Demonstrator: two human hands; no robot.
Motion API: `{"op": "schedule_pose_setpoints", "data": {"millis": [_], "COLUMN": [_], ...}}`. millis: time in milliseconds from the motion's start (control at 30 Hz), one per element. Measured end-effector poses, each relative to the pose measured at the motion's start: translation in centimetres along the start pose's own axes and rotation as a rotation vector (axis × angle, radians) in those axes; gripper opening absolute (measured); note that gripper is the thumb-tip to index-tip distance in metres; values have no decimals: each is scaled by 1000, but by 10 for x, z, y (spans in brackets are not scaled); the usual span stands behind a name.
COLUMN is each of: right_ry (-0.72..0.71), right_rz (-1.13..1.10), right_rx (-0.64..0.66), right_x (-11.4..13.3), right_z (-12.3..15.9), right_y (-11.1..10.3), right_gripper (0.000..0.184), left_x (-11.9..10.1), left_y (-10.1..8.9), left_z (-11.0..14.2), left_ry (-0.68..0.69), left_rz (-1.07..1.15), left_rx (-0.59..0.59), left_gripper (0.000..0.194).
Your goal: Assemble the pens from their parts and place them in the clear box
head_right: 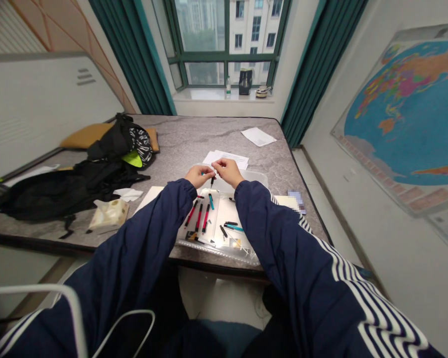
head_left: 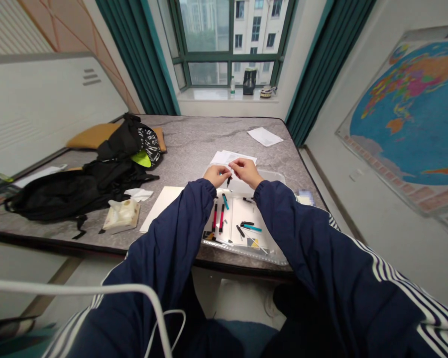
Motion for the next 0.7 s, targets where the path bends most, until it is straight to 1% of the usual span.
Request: {"op": "schedule_pose_setpoints", "data": {"millis": [167,267,367,467,600,700], "right_ry": [-11,-16,-11,3,29,16], "right_rz": [-26,-8,1,-21,-50,3], "right_rx": [-32,0,18,12,32,33], "right_x": [3,4,5,8,10,10], "right_z": [-1,0,1,3,6,6], "right_y": [-5,-3,-1,-1,1,2], "right_gripper": [34,34,34,36,39,39], "left_x": [-1,0,1,3,9,14], "left_y": [0,1,0,-2,-3,-3], "left_z": [0,0,0,-1,-2,-2], "left_ry": [15,23,24,21,-40,-130], "left_rz": [38,32,39,123,236,291], "left_rx": [16,21,3,-29,-86,-128], "left_gripper": [29,29,29,29,32,33]}}
Point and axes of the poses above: each hand's wrist, its own z-axis away from the middle knuckle, its own y-axis out of the palm, x = y × z, the point moved 5 cm from there along -z, towards the middle knuckle, and after that the axes turned 12 degrees about y, right-handed, at the moved point
